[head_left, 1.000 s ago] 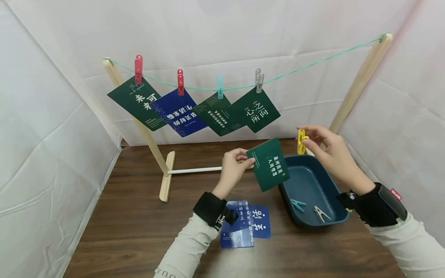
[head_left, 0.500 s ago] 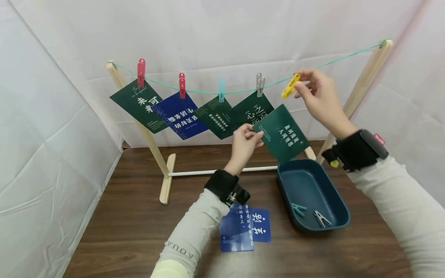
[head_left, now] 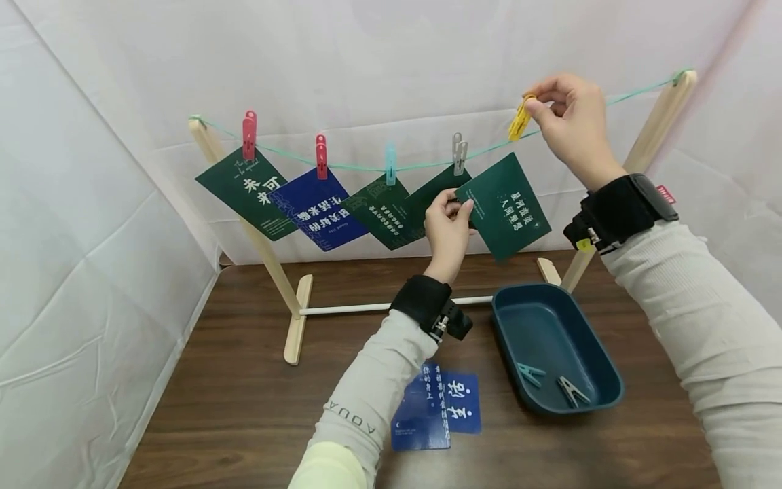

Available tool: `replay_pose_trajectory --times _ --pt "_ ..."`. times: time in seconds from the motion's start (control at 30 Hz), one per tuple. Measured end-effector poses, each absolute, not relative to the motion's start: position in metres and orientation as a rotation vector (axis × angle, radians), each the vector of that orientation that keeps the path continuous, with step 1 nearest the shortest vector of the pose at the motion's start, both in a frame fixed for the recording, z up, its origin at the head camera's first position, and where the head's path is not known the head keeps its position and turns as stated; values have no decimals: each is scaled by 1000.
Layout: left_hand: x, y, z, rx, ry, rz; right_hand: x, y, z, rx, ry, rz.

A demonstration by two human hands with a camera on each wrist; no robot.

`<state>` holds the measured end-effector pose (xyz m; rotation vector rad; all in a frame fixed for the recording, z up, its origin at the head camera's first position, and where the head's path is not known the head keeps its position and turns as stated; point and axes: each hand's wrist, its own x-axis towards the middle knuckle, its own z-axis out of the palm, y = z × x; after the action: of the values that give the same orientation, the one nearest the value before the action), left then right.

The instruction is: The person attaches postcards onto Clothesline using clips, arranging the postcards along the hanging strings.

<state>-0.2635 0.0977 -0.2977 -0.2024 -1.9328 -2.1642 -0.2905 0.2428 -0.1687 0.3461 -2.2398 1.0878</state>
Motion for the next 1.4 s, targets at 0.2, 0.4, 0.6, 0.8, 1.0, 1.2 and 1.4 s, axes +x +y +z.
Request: replay_pose_trajectory --times 0.2,0.4,0.6,0.8,1.0,1.2,1.4 --pt "-264 104 -292 -139 -1890 -2124 -293 250 -171 415 -2329 1164" --pt "-264 105 -288 -124 -1899 -2100 -294 258 -172 400 -2452 1303" --pt "-264 107 -288 -126 -1900 -2091 -293 257 -166 361 -2629 1240" --pt "-267 109 -295 -163 -1976 -2091 -289 256 -158 414 -2797 1113" --pt "-265 106 -315 -250 -2023 -2165 -285 261 -157 380 -2849 1108" --pt "-247 99 -339 -363 -2165 -2288 -286 265 -164 375 -2839 1090" --pt "-224 95 -366 -488 -2503 -2235 -287 263 -170 348 -2840 1089"
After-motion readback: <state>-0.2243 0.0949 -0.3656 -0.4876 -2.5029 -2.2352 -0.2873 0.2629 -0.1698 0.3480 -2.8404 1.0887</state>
